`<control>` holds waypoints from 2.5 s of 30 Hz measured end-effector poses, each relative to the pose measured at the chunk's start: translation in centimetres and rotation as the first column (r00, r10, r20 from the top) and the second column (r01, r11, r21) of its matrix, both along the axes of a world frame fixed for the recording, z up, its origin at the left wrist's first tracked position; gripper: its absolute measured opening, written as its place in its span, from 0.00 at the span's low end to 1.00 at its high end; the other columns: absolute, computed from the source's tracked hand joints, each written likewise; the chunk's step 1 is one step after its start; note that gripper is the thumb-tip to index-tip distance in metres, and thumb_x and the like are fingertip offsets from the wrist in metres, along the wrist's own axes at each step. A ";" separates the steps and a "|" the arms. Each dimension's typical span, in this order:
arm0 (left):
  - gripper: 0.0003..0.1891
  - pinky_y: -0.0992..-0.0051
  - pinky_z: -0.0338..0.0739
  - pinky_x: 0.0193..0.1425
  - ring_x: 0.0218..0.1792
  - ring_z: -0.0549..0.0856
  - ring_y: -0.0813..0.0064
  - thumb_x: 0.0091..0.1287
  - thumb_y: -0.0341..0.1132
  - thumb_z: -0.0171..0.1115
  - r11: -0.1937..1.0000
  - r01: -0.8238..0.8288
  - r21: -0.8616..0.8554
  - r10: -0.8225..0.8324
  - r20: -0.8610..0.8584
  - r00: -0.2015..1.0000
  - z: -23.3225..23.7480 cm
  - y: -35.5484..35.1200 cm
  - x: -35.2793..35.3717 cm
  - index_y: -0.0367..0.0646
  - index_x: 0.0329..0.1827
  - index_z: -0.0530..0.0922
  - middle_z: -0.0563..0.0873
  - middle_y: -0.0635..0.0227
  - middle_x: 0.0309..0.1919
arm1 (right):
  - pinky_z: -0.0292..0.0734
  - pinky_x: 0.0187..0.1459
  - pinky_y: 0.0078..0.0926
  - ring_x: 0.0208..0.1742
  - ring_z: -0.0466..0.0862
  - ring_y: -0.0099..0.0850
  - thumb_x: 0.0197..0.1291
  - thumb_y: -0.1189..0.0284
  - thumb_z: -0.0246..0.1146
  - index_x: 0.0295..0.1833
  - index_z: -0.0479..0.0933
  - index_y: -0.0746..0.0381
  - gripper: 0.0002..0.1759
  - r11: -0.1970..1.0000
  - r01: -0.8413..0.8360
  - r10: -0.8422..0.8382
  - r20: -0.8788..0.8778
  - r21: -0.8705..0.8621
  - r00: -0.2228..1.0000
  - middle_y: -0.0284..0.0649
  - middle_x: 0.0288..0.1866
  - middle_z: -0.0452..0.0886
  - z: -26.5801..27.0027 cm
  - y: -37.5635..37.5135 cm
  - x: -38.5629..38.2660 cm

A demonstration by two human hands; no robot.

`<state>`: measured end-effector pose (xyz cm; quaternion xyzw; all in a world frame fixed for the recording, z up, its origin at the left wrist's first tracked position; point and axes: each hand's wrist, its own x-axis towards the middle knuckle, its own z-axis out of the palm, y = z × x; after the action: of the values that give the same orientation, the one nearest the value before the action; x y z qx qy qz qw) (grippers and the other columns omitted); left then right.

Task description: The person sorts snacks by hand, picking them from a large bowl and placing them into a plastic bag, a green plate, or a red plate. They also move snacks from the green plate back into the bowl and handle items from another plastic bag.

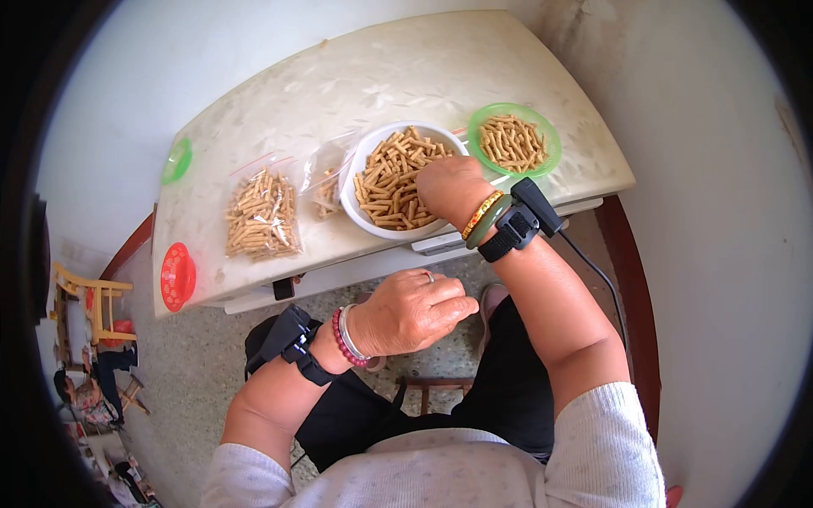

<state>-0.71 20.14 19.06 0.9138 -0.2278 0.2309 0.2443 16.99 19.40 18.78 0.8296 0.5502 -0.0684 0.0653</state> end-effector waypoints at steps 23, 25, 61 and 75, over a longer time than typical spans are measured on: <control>0.06 0.75 0.74 0.29 0.24 0.80 0.69 0.61 0.21 0.57 0.799 -0.326 -0.505 0.308 -0.122 0.944 -0.7 3.6 0.9 0.38 0.38 0.80 0.81 0.62 0.27 | 0.72 0.37 0.16 0.34 0.76 0.18 0.59 0.78 0.59 0.43 0.76 0.65 0.07 0.855 0.312 0.291 -0.881 0.414 0.372 0.30 0.33 0.81 -0.4 0.5 1.7; 0.05 0.75 0.74 0.29 0.24 0.80 0.72 0.61 0.21 0.57 0.749 -0.367 -0.551 0.341 -0.154 0.927 -0.9 3.8 0.9 0.38 0.37 0.80 0.81 0.63 0.26 | 0.72 0.38 0.15 0.35 0.77 0.18 0.61 0.79 0.58 0.46 0.75 0.65 0.08 0.862 0.361 0.268 -0.925 0.356 0.270 0.31 0.35 0.81 0.5 -0.2 1.3; 0.06 0.89 0.58 0.22 0.20 0.67 0.92 0.66 0.33 0.62 0.074 -0.481 -0.874 0.448 -0.401 0.799 -0.8 9.6 1.9 0.41 0.41 0.80 0.76 0.81 0.24 | 0.74 0.44 0.17 0.39 0.78 0.18 0.58 0.76 0.64 0.47 0.77 0.65 0.11 0.771 0.445 0.336 -0.884 0.457 0.325 0.32 0.37 0.80 1.9 -0.1 -1.4; 0.06 0.90 0.60 0.22 0.20 0.67 0.92 0.67 0.31 0.61 0.133 -0.425 -0.895 0.477 -0.318 0.819 -1.2 9.5 2.0 0.39 0.43 0.79 0.79 0.78 0.27 | 0.72 0.37 0.17 0.34 0.74 0.16 0.62 0.67 0.64 0.40 0.80 0.64 0.10 0.780 0.496 0.314 -0.924 0.381 0.216 0.28 0.32 0.79 -0.5 0.9 -1.6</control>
<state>1.32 29.65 17.90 0.6074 0.2326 0.4006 0.6453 15.36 20.31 18.27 0.6019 0.3995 -0.3903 -0.5707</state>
